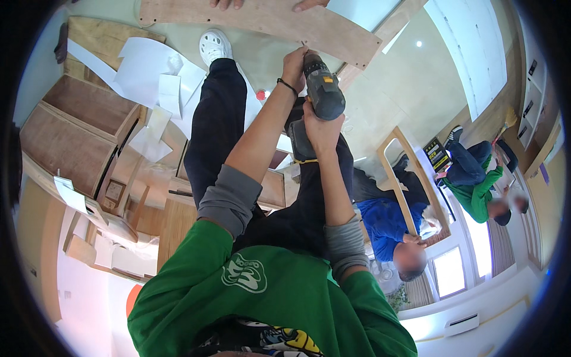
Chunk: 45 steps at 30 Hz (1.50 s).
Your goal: The person uses a cordless drill to drive screws into wooden panels while another person holds the pieces in place. They assemble a wooden structure on the floor, repeatedly positioning panels and fastening them together.
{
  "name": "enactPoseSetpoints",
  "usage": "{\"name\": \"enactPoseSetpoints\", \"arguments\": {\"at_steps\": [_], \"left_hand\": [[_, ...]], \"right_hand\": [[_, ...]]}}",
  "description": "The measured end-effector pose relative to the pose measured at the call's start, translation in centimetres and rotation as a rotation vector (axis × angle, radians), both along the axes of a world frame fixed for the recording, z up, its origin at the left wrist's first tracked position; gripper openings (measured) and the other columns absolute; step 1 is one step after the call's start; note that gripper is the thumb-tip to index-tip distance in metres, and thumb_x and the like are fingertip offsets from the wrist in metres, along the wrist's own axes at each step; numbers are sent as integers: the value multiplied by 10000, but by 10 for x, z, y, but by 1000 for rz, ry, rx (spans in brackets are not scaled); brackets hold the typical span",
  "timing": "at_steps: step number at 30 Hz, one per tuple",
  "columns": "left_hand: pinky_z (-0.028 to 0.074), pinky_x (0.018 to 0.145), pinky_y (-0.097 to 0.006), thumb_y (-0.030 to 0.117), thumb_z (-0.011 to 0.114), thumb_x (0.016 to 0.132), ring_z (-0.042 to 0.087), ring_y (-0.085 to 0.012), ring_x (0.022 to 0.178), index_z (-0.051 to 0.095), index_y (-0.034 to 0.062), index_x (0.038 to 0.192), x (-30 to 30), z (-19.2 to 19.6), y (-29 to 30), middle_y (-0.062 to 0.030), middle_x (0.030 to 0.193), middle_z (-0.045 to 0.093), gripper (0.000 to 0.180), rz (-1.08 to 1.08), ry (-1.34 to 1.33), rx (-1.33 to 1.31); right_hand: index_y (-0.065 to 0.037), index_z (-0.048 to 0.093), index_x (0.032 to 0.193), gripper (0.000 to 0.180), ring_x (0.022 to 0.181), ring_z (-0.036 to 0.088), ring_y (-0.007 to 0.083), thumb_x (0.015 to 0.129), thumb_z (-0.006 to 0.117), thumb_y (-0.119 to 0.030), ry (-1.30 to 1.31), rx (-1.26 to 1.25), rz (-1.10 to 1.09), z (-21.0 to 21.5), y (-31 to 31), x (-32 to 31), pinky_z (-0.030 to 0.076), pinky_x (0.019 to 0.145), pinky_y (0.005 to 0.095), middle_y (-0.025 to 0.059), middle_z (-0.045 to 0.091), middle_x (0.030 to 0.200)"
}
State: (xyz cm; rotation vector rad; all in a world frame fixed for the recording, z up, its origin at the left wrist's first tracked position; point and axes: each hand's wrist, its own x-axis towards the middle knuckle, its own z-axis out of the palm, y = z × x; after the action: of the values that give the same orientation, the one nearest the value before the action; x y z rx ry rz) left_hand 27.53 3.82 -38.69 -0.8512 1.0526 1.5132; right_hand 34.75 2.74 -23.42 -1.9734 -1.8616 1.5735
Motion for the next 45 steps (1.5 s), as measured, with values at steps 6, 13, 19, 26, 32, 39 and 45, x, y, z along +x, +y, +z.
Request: {"name": "enactPoseSetpoints", "arguments": {"at_steps": [6, 13, 19, 26, 32, 39, 45], "left_hand": [[502, 637, -317, 135, 533, 841, 600, -184, 664, 619, -16, 810, -2, 0, 10, -96, 749, 625, 177, 25, -35, -30], [494, 655, -310, 122, 551, 824, 599, -178, 681, 613, -1, 789, 0, -8, 12, -77, 744, 619, 143, -4, -31, -1], [466, 656, -305, 133, 565, 823, 578, -167, 675, 610, 18, 776, 1, -11, 7, -64, 730, 605, 132, -53, -26, 17], [462, 648, -299, 121, 584, 816, 568, -158, 667, 600, 26, 769, 1, -16, 3, -50, 719, 580, 108, -37, -31, 61], [467, 635, -296, 118, 596, 809, 568, -154, 656, 594, 27, 762, 0, -17, 5, -49, 715, 574, 102, -31, -30, 70], [470, 596, -296, 95, 588, 796, 562, -154, 631, 590, 31, 749, 1, -21, 9, -46, 692, 566, 79, -2, -72, 31], [469, 590, -294, 91, 584, 794, 558, -151, 623, 591, 33, 741, 1, -15, 10, -43, 688, 562, 79, 34, -102, 0]], "right_hand": [[22, 640, 938, 159, 537, 586, 106, 812, 624, -74, -68, -15, -24, 3, 13, -9, 462, 498, 246, 64, 649, 760], [21, 646, 925, 156, 531, 582, 108, 811, 634, -85, -107, -6, 17, 2, 19, -8, 458, 503, 249, 66, 648, 750], [25, 647, 929, 157, 530, 586, 116, 809, 629, -75, -113, 42, 21, -7, 17, -1, 464, 508, 256, 69, 650, 744], [31, 644, 917, 160, 531, 591, 114, 809, 641, -88, -141, -24, -11, 7, 16, -15, 466, 506, 255, 68, 650, 741], [34, 641, 911, 177, 527, 591, 119, 805, 657, -106, -156, 13, -1, 4, 13, -15, 459, 502, 259, 68, 644, 719], [26, 644, 921, 178, 522, 590, 121, 806, 651, -109, -190, 9, 34, 7, 18, -20, 458, 503, 260, 67, 642, 709], [19, 648, 919, 182, 525, 588, 118, 798, 653, -117, -213, -8, 32, 7, 19, -20, 455, 508, 256, 61, 637, 696]]}}
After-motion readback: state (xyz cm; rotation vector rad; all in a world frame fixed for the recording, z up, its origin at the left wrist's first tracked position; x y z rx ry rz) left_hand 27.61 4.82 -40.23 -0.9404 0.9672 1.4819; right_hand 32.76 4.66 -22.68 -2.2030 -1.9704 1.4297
